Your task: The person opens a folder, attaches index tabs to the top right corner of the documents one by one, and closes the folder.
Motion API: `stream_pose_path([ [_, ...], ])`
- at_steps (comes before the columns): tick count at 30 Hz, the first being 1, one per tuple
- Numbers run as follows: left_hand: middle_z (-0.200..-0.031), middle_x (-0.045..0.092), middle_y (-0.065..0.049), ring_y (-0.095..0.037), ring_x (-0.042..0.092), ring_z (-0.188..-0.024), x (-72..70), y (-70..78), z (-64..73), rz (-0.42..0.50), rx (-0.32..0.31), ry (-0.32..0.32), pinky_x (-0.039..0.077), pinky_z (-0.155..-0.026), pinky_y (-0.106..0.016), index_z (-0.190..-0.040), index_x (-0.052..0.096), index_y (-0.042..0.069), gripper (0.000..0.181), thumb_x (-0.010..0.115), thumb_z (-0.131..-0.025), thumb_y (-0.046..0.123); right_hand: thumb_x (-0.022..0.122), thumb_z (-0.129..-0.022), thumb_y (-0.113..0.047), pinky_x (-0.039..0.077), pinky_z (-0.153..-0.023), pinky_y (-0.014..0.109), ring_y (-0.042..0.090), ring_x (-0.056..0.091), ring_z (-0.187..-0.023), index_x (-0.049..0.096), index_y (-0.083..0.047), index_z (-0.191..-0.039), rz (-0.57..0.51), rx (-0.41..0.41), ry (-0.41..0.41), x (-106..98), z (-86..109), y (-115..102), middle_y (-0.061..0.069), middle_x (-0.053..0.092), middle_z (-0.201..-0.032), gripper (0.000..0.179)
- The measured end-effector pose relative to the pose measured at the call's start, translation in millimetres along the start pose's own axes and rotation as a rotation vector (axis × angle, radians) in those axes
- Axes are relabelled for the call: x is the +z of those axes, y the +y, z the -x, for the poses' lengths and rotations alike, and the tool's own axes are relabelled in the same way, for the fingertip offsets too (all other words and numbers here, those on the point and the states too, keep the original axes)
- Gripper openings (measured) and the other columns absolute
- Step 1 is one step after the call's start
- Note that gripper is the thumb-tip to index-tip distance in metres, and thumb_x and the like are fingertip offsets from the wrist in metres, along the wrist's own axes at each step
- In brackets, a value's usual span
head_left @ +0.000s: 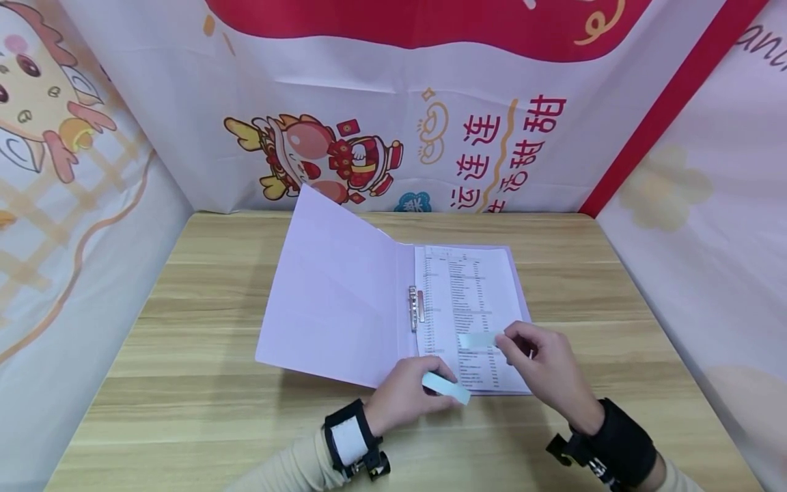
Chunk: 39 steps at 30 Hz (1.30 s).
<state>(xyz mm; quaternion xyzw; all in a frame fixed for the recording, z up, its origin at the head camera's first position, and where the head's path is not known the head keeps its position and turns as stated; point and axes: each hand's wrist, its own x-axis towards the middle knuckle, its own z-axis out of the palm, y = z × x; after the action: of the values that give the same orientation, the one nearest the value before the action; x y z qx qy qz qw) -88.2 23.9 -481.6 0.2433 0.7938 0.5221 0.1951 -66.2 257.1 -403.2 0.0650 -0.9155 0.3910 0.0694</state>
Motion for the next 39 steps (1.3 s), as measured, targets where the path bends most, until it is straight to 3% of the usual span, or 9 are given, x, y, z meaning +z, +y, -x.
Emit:
stream_pose_path([
  [8,-0.083,0.065,0.022,0.005,0.054,-0.074,16.4,0.8,5.4,-0.382,0.03,-0.014,0.042,-0.063,-0.019,-0.088,0.073,0.027,0.023,0.091,-0.075,0.034,0.068,-0.098,-0.012,0.041,-0.056,0.025,0.014,0.051,-0.065,0.071,-0.014,-0.083,0.01,0.066,-0.04,1,-0.1,3,-0.003,0.056,-0.071,0.016],
  [16,-0.077,0.053,0.014,-0.001,0.044,-0.072,29.5,0.5,8.0,-0.663,0.098,-0.04,0.034,-0.056,-0.018,-0.085,0.072,0.023,0.029,0.091,-0.072,0.04,0.067,-0.099,-0.013,0.041,-0.056,0.025,0.015,0.051,-0.067,0.071,-0.014,-0.085,-0.001,0.096,-0.074,4,0.7,5,-0.002,0.057,-0.073,0.014],
  [28,-0.074,0.056,0.01,-0.007,0.046,-0.07,32.1,4.7,7.1,-0.75,-0.024,-0.105,0.035,-0.056,-0.023,-0.082,0.069,0.021,0.029,0.091,-0.074,0.036,0.067,-0.099,-0.012,0.041,-0.057,0.025,0.015,0.051,-0.067,0.071,-0.014,-0.084,-0.009,0.104,-0.089,6,1.5,5,-0.002,0.058,-0.073,0.015],
  [39,-0.072,0.053,0.011,-0.005,0.045,-0.065,31.4,2.4,5.4,-0.706,-0.026,-0.134,0.036,-0.052,-0.022,-0.081,0.065,0.019,0.034,0.093,-0.07,0.036,0.066,-0.099,-0.012,0.042,-0.058,0.025,0.016,0.051,-0.068,0.071,-0.014,-0.084,-0.009,0.13,-0.101,7,0.7,6,-0.002,0.059,-0.074,0.015],
])
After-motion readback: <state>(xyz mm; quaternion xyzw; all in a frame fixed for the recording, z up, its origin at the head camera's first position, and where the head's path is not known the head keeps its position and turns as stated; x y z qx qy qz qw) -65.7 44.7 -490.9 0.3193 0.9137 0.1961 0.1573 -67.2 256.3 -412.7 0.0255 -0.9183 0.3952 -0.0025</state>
